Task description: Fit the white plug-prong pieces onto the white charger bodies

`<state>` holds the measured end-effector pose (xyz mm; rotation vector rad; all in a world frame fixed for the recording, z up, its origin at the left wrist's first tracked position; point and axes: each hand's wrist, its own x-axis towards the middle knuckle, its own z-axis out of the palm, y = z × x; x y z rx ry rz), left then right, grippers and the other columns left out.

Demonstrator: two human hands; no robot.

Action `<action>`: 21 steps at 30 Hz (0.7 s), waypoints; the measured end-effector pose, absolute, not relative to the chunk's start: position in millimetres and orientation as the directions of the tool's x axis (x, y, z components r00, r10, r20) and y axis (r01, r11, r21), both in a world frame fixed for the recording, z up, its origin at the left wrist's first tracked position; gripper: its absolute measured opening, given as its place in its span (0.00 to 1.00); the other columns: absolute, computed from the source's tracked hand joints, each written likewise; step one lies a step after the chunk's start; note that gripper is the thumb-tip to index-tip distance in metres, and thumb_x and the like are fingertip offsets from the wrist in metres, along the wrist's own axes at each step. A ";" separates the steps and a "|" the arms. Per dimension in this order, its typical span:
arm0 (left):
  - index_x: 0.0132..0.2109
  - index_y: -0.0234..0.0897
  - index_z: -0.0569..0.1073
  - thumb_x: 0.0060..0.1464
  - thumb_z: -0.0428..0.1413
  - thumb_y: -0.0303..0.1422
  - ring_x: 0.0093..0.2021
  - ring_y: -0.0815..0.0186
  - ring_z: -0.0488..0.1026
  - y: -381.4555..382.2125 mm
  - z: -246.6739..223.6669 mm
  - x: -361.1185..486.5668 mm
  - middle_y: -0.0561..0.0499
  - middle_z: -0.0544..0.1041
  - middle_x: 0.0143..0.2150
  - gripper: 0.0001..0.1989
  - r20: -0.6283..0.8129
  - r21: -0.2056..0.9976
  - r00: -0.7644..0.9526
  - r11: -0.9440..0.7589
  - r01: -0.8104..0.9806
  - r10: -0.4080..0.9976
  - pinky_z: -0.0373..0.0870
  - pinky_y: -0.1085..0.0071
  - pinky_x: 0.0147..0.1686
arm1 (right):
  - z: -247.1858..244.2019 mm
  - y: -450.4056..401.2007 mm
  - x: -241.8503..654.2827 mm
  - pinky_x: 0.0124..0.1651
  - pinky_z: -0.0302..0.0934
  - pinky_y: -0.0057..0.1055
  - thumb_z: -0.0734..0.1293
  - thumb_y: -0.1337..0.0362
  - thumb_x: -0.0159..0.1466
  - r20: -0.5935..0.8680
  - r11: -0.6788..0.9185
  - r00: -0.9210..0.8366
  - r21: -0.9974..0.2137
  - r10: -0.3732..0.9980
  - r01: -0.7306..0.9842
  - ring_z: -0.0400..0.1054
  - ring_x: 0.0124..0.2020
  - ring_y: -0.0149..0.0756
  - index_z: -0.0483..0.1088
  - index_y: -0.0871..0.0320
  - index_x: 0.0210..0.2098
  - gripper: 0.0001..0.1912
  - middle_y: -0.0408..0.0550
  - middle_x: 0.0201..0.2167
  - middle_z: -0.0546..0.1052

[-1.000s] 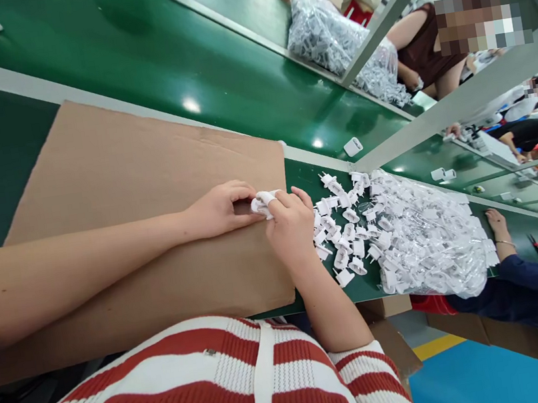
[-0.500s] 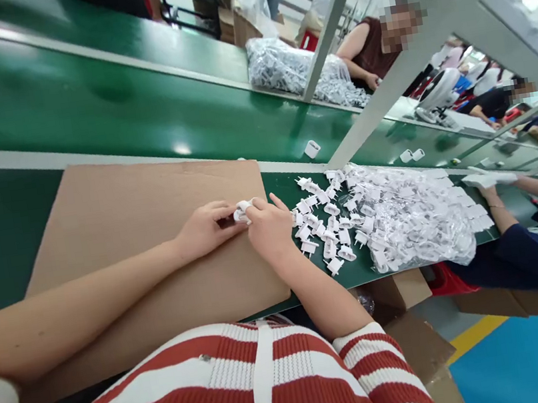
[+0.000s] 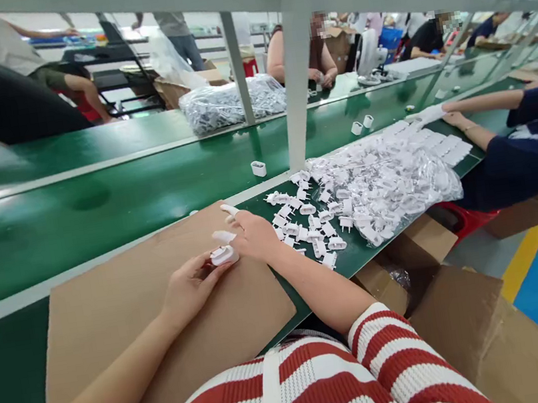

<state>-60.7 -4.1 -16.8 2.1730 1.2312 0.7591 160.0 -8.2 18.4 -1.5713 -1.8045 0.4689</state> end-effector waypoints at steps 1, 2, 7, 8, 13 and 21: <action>0.52 0.46 0.82 0.62 0.61 0.58 0.41 0.56 0.81 -1.7 -14.3 -61.6 0.49 0.85 0.46 0.24 0.119 0.746 0.411 -0.355 0.564 0.904 0.76 0.64 0.42 | 16.9 -2.4 166.5 0.68 0.64 0.43 0.67 0.57 0.73 0.266 0.161 0.016 -0.630 0.964 0.760 0.73 0.62 0.45 0.66 0.54 0.71 0.28 0.54 0.61 0.78; 0.51 0.47 0.82 0.58 0.64 0.58 0.41 0.56 0.81 3.2 -11.8 -62.7 0.50 0.85 0.46 0.25 0.036 0.788 0.401 -0.273 0.552 0.915 0.77 0.65 0.41 | 14.4 3.3 173.1 0.73 0.57 0.50 0.66 0.57 0.74 0.264 0.100 0.065 -0.567 0.962 0.817 0.66 0.70 0.50 0.65 0.57 0.71 0.29 0.59 0.66 0.74; 0.52 0.44 0.82 0.52 0.69 0.53 0.44 0.56 0.81 67.0 2.5 -67.1 0.50 0.85 0.48 0.25 -0.019 0.784 0.251 -0.141 0.605 0.968 0.76 0.64 0.45 | -2.7 21.4 197.0 0.78 0.31 0.70 0.63 0.68 0.71 0.101 -0.199 0.253 -0.374 0.962 0.906 0.40 0.81 0.60 0.69 0.64 0.66 0.25 0.67 0.71 0.67; 0.52 0.43 0.82 0.53 0.69 0.51 0.44 0.57 0.81 85.3 5.2 -67.7 0.51 0.85 0.48 0.24 0.019 0.768 0.187 -0.135 0.626 0.982 0.75 0.65 0.46 | -4.4 22.6 199.2 0.78 0.32 0.68 0.63 0.70 0.70 0.090 -0.209 0.261 -0.383 0.961 0.900 0.45 0.80 0.59 0.71 0.63 0.64 0.23 0.66 0.69 0.69; 0.51 0.36 0.79 0.56 0.67 0.39 0.47 0.63 0.75 165.9 13.9 -77.8 0.54 0.81 0.45 0.18 0.169 0.679 -0.096 -0.045 0.733 0.981 0.68 0.69 0.53 | 0.4 21.5 204.8 0.76 0.49 0.54 0.63 0.77 0.66 0.137 -0.197 0.280 -0.432 0.950 0.880 0.68 0.62 0.51 0.76 0.61 0.56 0.22 0.62 0.58 0.75; 0.69 0.28 0.63 0.50 0.70 0.39 0.69 0.46 0.61 190.2 8.1 -84.1 0.37 0.68 0.68 0.44 0.205 0.612 -0.355 0.163 0.774 0.912 0.53 0.49 0.69 | 11.9 22.5 200.1 0.64 0.68 0.39 0.60 0.76 0.68 0.224 -0.002 0.314 -0.811 0.922 0.585 0.74 0.58 0.41 0.75 0.58 0.58 0.23 0.54 0.56 0.78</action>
